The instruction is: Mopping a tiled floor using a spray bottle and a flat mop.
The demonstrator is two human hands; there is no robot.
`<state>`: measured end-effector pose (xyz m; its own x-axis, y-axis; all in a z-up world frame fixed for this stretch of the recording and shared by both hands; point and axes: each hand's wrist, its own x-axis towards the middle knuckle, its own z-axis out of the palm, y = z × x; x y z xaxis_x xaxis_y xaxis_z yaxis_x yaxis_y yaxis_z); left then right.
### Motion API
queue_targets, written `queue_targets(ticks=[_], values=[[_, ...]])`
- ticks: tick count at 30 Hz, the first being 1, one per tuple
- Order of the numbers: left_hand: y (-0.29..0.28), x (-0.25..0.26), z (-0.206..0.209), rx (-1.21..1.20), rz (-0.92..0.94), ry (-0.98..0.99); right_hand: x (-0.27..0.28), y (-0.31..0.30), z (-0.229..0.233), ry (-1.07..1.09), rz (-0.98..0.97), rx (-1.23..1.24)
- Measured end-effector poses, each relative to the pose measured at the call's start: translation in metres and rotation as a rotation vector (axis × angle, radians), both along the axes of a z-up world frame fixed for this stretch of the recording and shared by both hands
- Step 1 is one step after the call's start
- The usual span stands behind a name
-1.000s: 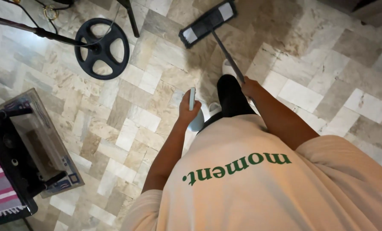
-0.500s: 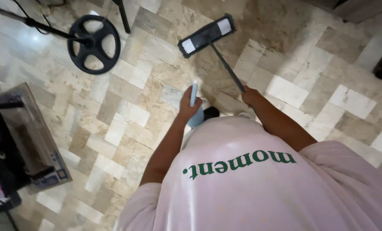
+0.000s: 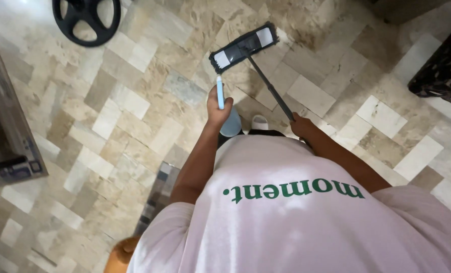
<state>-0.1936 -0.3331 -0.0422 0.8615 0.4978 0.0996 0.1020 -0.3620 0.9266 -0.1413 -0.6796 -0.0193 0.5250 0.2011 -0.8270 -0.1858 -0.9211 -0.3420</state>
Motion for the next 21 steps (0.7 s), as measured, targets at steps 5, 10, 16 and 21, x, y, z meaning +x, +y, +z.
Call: queue_targets(ticks=[5,10,16,21], values=[[-0.035,-0.017,0.022,0.057,0.005,0.162,-0.018,-0.030,-0.013,-0.028,0.018,0.002],[-0.038,-0.042,0.014,0.058,0.053,0.404,-0.033,-0.041,0.000,-0.010,0.030,0.043],[-0.041,-0.087,0.030,0.004,-0.003,0.379,-0.068,-0.051,0.003,-0.020,0.057,0.035],[-0.046,-0.131,0.022,0.027,-0.061,0.443,-0.099,-0.051,-0.016,-0.073,0.101,-0.016]])
